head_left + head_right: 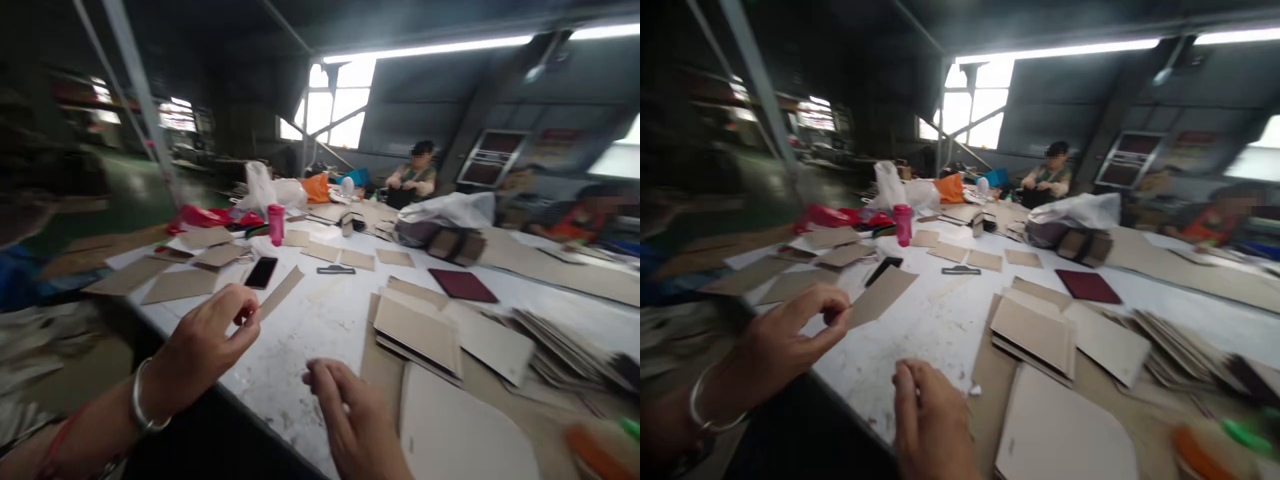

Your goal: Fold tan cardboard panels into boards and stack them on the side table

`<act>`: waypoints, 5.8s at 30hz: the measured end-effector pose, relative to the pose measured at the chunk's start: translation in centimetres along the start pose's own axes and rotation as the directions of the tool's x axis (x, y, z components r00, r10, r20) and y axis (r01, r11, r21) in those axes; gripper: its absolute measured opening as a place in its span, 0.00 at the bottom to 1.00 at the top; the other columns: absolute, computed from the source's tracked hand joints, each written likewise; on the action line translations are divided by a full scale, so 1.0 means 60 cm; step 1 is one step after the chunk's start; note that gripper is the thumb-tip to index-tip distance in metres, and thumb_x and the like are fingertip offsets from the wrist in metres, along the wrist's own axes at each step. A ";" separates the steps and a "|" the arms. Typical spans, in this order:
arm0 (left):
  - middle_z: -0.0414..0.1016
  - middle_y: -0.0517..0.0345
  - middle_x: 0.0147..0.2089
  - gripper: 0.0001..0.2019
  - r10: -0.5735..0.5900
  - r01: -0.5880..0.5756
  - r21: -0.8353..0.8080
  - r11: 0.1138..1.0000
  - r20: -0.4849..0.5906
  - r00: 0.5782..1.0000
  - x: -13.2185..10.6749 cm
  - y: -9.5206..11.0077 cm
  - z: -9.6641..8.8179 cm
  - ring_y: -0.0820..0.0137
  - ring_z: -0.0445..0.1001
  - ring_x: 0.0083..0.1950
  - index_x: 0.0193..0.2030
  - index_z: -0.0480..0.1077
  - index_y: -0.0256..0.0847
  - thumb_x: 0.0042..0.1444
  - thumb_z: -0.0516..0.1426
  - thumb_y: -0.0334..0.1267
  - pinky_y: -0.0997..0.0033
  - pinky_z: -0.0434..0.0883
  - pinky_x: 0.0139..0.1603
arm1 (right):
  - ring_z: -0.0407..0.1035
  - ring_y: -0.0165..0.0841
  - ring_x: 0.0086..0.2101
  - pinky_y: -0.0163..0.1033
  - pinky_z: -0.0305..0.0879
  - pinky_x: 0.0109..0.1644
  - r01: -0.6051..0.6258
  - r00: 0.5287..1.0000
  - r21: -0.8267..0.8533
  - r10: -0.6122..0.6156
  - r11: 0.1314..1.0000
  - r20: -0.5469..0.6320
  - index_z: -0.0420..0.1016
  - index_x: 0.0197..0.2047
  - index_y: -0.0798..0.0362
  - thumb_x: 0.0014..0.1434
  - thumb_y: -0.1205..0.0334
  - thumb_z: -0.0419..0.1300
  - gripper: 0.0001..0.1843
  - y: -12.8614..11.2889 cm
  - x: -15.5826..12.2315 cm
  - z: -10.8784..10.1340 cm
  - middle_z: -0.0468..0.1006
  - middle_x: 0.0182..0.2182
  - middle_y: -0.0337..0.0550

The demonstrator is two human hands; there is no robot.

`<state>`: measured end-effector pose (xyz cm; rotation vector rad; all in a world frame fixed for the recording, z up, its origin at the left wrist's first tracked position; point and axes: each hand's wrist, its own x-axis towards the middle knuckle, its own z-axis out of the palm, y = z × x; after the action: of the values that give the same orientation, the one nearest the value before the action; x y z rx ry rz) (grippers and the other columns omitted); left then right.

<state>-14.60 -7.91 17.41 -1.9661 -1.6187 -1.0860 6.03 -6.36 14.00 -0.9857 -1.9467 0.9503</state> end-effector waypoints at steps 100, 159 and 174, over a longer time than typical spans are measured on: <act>0.62 0.63 0.21 0.13 -0.038 0.359 -0.154 0.920 0.880 0.474 -0.069 0.261 0.337 0.70 0.64 0.27 0.23 0.57 0.40 0.57 0.49 0.40 0.74 0.54 0.29 | 0.55 0.28 0.19 0.34 0.51 0.24 -0.738 0.659 -0.107 0.678 0.666 -0.324 0.54 0.22 0.50 0.52 0.46 0.48 0.17 0.262 -0.252 -0.276 0.57 0.15 0.32; 0.64 0.61 0.23 0.12 -0.036 0.341 -0.130 0.931 0.897 0.440 -0.060 0.270 0.329 0.70 0.65 0.28 0.23 0.57 0.39 0.56 0.50 0.36 0.75 0.55 0.29 | 0.61 0.34 0.23 0.38 0.53 0.29 -0.708 0.705 -0.384 0.625 0.592 -0.336 0.52 0.24 0.49 0.53 0.48 0.41 0.15 0.271 -0.249 -0.271 0.64 0.19 0.38; 0.64 0.61 0.23 0.11 -0.032 0.337 -0.147 0.930 0.880 0.473 -0.069 0.265 0.330 0.70 0.66 0.28 0.24 0.59 0.40 0.56 0.51 0.39 0.74 0.56 0.30 | 0.61 0.33 0.22 0.38 0.54 0.28 -0.718 0.695 -0.363 0.643 0.594 -0.322 0.53 0.24 0.49 0.50 0.45 0.43 0.16 0.273 -0.248 -0.274 0.64 0.19 0.37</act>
<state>6.69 -1.03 4.68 -2.8896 -2.3018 -0.3203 31.43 -7.58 3.33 -2.1466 -1.6799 0.7470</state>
